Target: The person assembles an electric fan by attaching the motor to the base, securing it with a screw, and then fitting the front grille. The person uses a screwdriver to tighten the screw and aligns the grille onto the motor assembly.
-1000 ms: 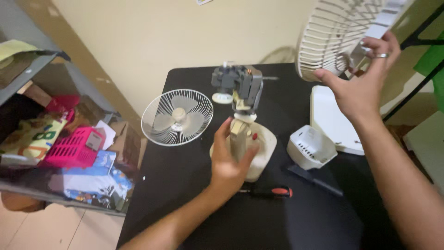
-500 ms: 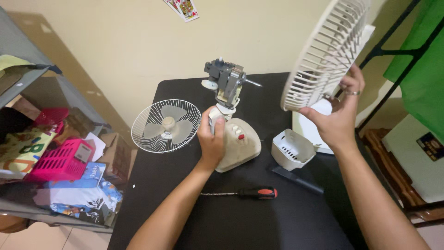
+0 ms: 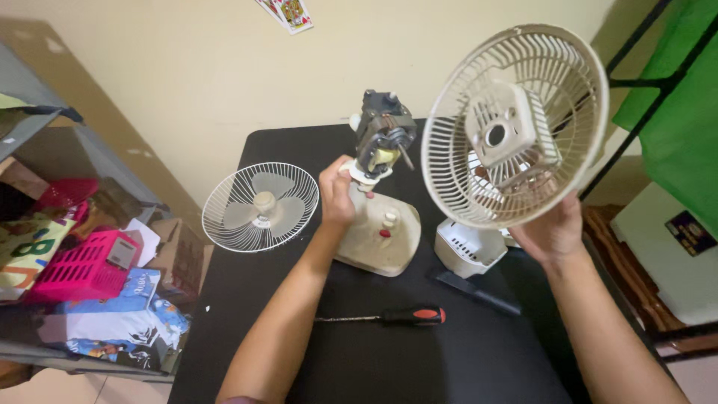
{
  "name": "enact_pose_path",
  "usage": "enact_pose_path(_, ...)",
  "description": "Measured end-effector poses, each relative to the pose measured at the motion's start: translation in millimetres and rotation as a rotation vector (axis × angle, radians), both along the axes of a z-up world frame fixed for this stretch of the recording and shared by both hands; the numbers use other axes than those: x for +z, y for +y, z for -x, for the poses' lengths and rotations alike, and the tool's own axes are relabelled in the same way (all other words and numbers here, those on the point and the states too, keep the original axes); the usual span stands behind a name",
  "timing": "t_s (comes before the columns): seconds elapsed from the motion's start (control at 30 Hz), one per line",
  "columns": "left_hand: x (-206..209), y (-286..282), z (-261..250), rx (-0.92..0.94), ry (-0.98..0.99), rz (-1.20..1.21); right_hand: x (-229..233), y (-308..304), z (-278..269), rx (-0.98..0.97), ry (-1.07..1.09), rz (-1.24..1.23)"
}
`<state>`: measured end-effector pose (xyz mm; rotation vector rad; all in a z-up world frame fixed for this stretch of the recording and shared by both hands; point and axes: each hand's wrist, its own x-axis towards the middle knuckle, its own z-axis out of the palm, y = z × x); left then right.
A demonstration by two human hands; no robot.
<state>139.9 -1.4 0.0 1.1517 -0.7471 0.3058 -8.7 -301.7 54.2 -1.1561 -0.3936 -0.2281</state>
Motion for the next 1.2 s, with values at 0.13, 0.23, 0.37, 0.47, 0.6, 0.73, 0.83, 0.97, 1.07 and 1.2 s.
enact_pose_path(0.13,5.7,3.1,6.0,0.138,0.013,-0.08,-3.2,0.1,9.1,0.158,0.047,-0.165)
enact_pose_path(0.23,14.4,3.3,25.2,0.423,-0.13,-0.127,-2.3,-0.1,15.0,0.174,0.116,-0.228)
enact_pose_path(0.37,28.4,-1.5,78.9,0.77,-0.116,-0.196,17.0,-7.0,26.3,0.158,0.109,-0.198)
enact_pose_path(0.47,44.7,-16.4,116.5,0.628,-0.095,-0.282,28.6,-12.1,33.4,0.256,-0.017,-0.2)
enact_pose_path(0.6,60.4,-50.8,160.4,0.058,0.206,-0.177,17.6,-20.7,34.4,0.125,0.239,-0.259)
enact_pose_path(0.73,73.5,-61.6,177.5,-0.138,0.238,-0.002,-9.0,-31.0,29.1,0.375,0.107,-0.206)
enact_pose_path(0.83,80.5,-44.8,181.5,0.181,0.048,-0.052,-6.9,-37.8,24.7,0.462,0.015,-0.07)
enact_pose_path(0.97,93.8,-16.4,180.3,0.596,-0.185,-0.33,24.1,-27.4,24.0,0.34,0.011,-0.234)
enact_pose_path(1.07,107.2,3.3,173.0,0.709,-0.308,-0.357,43.3,1.3,21.6,0.156,-0.06,-0.09)
enact_pose_path(1.2,122.8,34.6,163.0,0.678,-0.34,-0.443,53.2,37.2,7.2,-0.227,-0.087,0.38)
